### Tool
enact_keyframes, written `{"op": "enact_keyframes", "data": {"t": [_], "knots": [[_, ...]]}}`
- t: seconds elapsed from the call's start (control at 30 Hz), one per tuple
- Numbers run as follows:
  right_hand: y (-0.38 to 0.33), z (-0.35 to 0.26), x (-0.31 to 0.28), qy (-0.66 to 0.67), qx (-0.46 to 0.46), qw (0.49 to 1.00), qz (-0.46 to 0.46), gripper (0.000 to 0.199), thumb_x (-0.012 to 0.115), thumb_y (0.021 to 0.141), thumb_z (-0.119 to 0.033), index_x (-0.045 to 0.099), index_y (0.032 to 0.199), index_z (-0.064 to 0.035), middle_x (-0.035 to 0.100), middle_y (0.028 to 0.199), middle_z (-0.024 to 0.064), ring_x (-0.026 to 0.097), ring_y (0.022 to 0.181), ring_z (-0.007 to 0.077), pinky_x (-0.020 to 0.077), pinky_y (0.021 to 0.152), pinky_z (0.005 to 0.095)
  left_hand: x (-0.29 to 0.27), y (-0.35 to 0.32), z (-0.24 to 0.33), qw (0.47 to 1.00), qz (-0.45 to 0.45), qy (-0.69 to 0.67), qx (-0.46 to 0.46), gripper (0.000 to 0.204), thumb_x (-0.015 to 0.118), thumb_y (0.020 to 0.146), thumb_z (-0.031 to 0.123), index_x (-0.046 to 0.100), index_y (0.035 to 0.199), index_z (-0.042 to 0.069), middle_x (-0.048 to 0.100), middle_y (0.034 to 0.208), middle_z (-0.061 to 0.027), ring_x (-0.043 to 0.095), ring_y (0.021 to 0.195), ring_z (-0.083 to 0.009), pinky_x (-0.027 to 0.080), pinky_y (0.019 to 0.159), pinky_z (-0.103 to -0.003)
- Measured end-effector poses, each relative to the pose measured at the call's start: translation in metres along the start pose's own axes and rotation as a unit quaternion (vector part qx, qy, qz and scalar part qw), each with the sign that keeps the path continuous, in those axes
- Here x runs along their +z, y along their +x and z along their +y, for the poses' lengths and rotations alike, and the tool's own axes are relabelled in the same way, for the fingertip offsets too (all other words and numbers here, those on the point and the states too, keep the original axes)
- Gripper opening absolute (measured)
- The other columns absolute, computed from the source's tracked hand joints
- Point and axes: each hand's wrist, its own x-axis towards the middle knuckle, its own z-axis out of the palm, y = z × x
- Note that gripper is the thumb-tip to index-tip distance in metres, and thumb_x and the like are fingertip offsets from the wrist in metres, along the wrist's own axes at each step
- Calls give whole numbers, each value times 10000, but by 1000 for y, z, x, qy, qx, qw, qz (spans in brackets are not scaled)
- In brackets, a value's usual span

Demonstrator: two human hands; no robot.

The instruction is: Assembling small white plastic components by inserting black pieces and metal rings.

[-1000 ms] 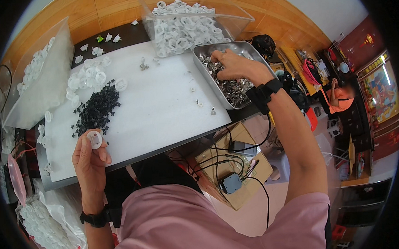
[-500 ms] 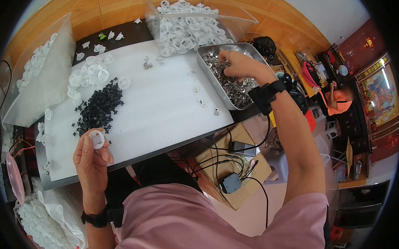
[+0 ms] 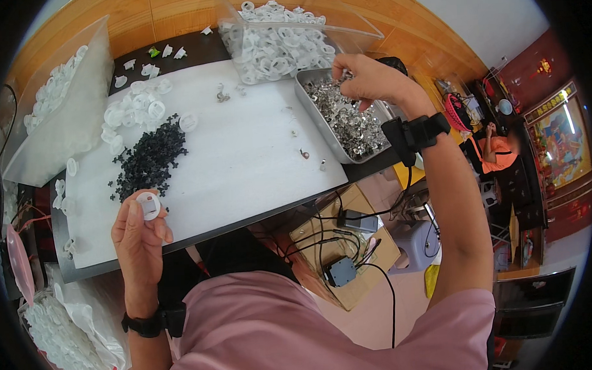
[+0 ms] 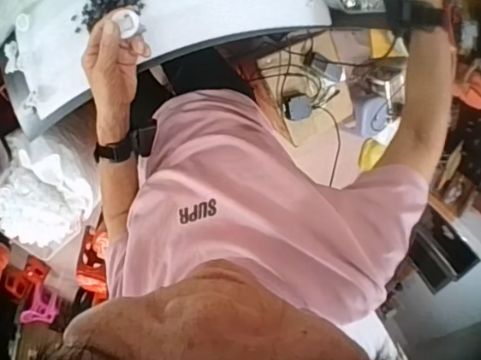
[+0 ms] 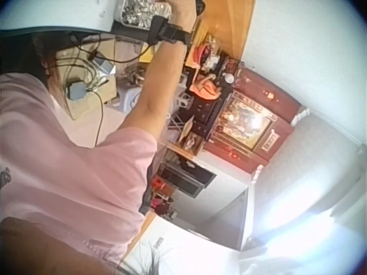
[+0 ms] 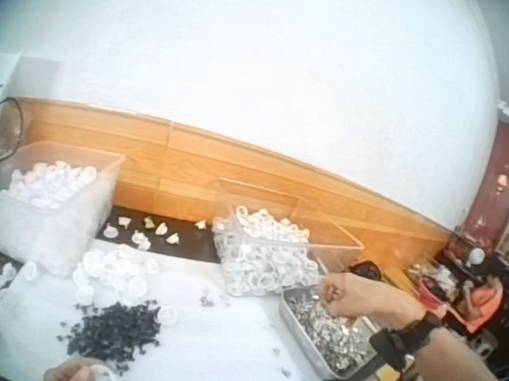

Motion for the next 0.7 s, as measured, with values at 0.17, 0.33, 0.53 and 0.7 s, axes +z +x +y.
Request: {"op": "enact_keyframes", "data": {"t": [0.17,0.33,0.53,0.7], "knots": [[-6,-53,15,-3,-65,998,-18,245,530,733,-77,530,977,-53,522,1004,66,552,675,94,490,494,240,-1,-1,0,1000,0,-9,-5,304,504,981,216,596,1098,-50,623,849,-118,531,591,-98,491,522,-258],[13,-98,58,4,-149,985,-85,242,534,742,-86,525,981,-41,529,946,81,549,663,136,501,499,258,1,-1,1,1000,11,18,-8,332,463,997,235,551,1139,-51,602,813,-95,517,599,-73,474,526,-232],[36,-124,92,6,-139,981,-137,261,532,749,-80,523,1001,-16,514,924,108,559,723,175,531,523,288,0,0,0,1000,3,8,-4,320,462,997,228,563,1135,-43,612,824,-106,524,601,-79,484,535,-240],[44,-123,100,-6,-155,980,-126,309,532,753,-82,527,1053,-12,514,954,116,562,741,187,549,554,297,-2,-1,-1,1000,-10,-17,-3,296,509,978,207,595,1102,-48,627,853,-111,538,613,-104,503,551,-269]]}}
